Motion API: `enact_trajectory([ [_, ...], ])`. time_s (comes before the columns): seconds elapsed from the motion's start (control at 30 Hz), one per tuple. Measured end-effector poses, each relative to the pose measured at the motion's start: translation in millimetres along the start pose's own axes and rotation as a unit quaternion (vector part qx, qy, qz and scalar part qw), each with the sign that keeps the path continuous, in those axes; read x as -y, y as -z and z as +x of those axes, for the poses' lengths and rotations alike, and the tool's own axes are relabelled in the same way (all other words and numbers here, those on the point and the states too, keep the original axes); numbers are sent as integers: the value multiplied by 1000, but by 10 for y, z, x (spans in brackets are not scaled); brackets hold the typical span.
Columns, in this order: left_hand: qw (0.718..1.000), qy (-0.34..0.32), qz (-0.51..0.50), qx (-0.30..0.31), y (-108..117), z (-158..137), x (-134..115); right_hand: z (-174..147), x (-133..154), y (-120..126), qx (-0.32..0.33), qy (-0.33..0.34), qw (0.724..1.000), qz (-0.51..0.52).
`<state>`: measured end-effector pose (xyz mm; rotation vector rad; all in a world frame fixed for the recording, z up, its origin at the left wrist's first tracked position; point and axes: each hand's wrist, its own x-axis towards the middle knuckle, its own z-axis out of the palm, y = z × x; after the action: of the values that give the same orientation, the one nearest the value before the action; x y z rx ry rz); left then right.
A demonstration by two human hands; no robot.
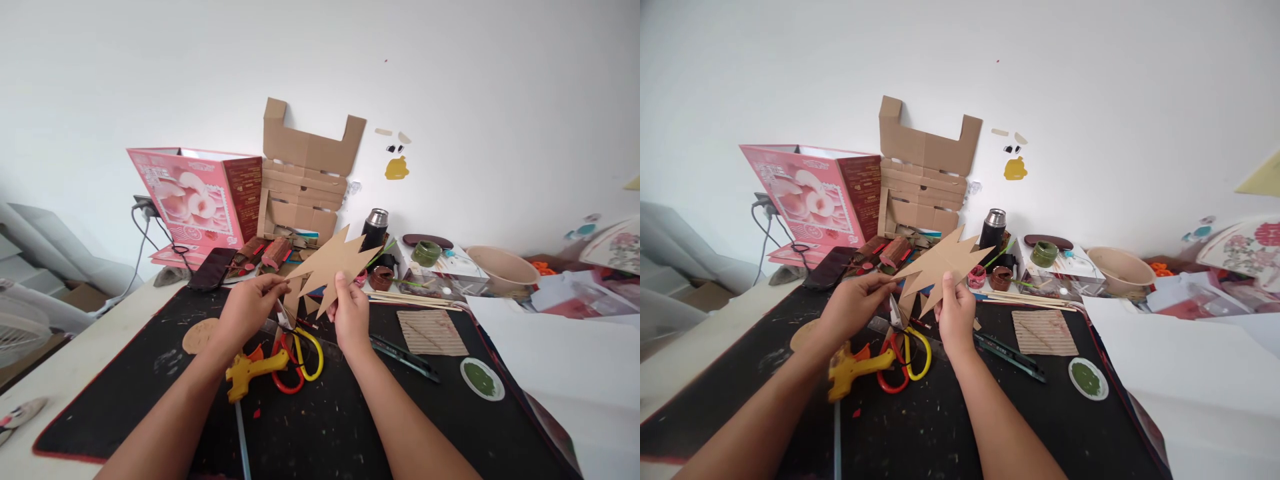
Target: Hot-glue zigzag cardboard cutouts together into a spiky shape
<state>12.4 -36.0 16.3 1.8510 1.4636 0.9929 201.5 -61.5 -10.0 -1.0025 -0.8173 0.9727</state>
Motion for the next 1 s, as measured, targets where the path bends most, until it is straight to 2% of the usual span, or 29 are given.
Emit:
enact_trajectory([
  [0.17, 991, 42, -129, -7, 49, -2, -85, 2, -28, 6, 3, 1, 1000, 5],
  [0.27, 985, 39, -166, 13, 61, 4, -100, -2, -34, 5, 5, 2, 1000, 2],
  [0.6, 998, -60, -15, -13, -3, -29, -41, -12, -27, -10, 3, 4, 1000, -13],
  [0.87, 998, -63, 23, -22, 25, -23, -56, 24, -27, 27, -5, 6, 1000, -20],
  [1.0, 998, -39, -31, -40, 38, -10, -71, 48, -24, 46, -20, 7, 1000, -20],
])
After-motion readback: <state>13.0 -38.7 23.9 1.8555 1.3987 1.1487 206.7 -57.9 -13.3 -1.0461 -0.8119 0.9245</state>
